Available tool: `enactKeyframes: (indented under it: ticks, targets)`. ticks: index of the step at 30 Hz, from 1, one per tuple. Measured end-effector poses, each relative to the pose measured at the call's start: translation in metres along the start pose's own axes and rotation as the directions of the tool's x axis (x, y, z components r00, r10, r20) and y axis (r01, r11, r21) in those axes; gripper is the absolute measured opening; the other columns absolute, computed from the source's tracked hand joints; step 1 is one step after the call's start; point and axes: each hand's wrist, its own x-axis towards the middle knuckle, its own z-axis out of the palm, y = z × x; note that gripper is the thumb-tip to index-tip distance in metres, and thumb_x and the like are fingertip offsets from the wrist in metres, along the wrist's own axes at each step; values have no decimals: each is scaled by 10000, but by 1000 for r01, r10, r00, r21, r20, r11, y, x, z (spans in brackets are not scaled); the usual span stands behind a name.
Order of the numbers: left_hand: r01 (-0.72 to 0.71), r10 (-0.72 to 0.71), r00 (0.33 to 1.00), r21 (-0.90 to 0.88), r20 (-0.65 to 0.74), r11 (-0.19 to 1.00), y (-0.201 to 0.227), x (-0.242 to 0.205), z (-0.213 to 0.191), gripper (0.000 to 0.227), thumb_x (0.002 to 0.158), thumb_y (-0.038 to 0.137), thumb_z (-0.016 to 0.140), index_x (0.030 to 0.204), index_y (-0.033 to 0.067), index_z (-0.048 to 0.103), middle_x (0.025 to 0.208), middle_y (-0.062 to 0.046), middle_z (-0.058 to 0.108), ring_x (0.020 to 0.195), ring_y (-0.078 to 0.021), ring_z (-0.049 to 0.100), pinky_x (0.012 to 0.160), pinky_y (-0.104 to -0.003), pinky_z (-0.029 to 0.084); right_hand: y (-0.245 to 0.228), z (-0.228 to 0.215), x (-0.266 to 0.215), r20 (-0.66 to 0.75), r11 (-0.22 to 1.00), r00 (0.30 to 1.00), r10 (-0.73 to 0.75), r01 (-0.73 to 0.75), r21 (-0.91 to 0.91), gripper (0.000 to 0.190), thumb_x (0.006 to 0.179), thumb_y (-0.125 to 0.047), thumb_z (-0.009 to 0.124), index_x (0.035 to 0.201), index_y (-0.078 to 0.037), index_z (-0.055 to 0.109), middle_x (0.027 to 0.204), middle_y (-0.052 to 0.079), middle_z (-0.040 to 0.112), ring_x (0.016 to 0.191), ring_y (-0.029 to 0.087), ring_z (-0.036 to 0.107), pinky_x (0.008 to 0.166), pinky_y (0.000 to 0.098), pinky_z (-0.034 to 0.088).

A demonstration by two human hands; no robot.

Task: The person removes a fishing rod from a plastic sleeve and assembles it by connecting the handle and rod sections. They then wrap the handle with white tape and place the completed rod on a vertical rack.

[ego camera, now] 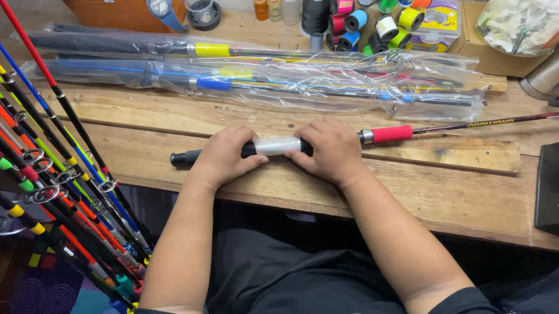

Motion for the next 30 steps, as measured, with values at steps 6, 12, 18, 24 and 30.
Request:
enactKeyframes:
  ticks: [6,12,18,24,30]
  targets:
    - [51,-51,999,-44,-7,998,5,-1,-6,434,695,408,874,1028,209,680,905,-20,669,933,-272,715,812,-405,586,0,0,0,-8,1000,1000,-4,4,1,345,821,-602,705,970,-291,690,858,-48,630,858,173,628,778,331,519]
    - [47,-45,997,26,-66,999,6,-3,-5,372,796,572,763,1026,284,713,884,27,679,915,-236,717,801,-389,573,5,8,-2,-48,999,999,-12,9,-45,239,935,-508,601,844,-290,638,818,-74,593,826,147,604,739,305,500]
    - [91,-93,989,-17,-114,996,16,-3,-9,331,780,561,769,1006,322,728,891,53,703,926,-238,726,809,-388,561,1,1,3,-43,999,999,23,-21,41,134,888,-439,660,847,-313,651,769,-62,607,806,169,648,740,323,534]
    - [264,-272,959,-98,-79,960,18,-1,-8,140,837,579,687,831,442,714,868,189,700,929,-115,718,789,-283,545,-3,3,3,-48,995,996,79,-76,60,110,876,-426,670,832,-326,659,760,-70,623,805,165,653,740,327,532]
    - [185,-198,947,-71,-255,980,20,-1,0,101,861,483,698,814,403,739,786,121,693,841,-155,727,750,-281,545,-4,14,3,-83,983,980,179,-174,63,85,863,-423,682,830,-345,685,755,-82,649,807,167,663,736,334,530]
